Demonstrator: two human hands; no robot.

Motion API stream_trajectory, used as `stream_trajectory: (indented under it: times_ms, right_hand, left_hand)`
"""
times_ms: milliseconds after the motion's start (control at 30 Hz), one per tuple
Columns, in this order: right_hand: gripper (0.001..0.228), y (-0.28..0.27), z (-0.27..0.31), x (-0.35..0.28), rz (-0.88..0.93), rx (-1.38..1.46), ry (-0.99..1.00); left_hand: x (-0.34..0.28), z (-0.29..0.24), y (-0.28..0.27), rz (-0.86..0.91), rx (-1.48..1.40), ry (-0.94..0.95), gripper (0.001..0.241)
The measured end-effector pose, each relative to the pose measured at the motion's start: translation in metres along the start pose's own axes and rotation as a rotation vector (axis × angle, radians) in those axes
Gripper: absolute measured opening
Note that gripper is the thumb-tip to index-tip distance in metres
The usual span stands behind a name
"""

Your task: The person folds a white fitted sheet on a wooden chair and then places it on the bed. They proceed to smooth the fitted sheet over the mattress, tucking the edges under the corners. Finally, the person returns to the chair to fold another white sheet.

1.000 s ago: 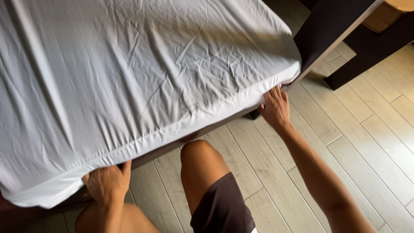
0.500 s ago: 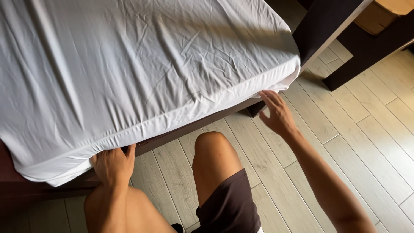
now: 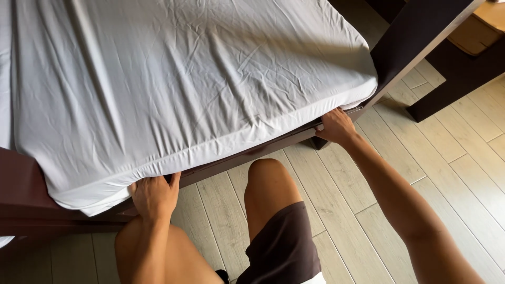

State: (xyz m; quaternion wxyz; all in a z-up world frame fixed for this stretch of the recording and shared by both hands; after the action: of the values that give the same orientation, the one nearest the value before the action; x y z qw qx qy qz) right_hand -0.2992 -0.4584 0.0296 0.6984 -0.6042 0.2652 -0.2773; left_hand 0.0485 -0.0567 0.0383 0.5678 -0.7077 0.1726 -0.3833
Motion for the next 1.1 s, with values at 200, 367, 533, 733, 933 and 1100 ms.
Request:
stream_trajectory:
  times_ms: [200, 367, 533, 733, 933, 1100]
  right_hand:
    - [0.092, 0.0, 0.02, -0.046, -0.239, -0.124, -0.018]
    - [0.094, 0.003, 0.087, -0.101, -0.345, -0.165, -0.03]
    - [0.071, -0.007, 0.163, -0.106, -0.34, 0.258, -0.415]
    - [0.071, -0.003, 0.179, -0.075, -0.322, 0.196, -0.336]
    - [0.044, 0.02, 0.179, -0.08, -0.115, 1.291, 0.115]
    - [0.051, 0.016, 0.176, -0.099, -0.337, 1.911, 0.41]
  left_hand:
    - [0.0, -0.003, -0.01, -0.149, -0.023, 0.075, 0.069]
    - [-0.002, 0.0, 0.001, -0.053, -0.021, 0.042, 0.07]
    - [-0.004, 0.0, 0.002, -0.095, 0.024, 0.076, 0.07]
    - [0.002, -0.003, -0.001, -0.024, 0.01, 0.034, 0.067]
    - [-0.002, -0.006, -0.011, -0.163, 0.072, 0.097, 0.073]
    - [0.006, -0.001, -0.004, -0.052, 0.024, 0.037, 0.07]
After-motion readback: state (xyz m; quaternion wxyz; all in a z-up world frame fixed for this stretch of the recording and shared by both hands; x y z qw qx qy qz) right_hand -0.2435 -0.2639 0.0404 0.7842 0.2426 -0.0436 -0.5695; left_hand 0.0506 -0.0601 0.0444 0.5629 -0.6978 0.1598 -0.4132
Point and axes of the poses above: each hand's wrist, its own x-axis towards the middle knuckle, its own y-axis out of the palm, z = x × y, the point moved 8 cm from there along x, towards the middle knuckle, and after that the axes turned 3 degrees about x, right-handed, at the moved point
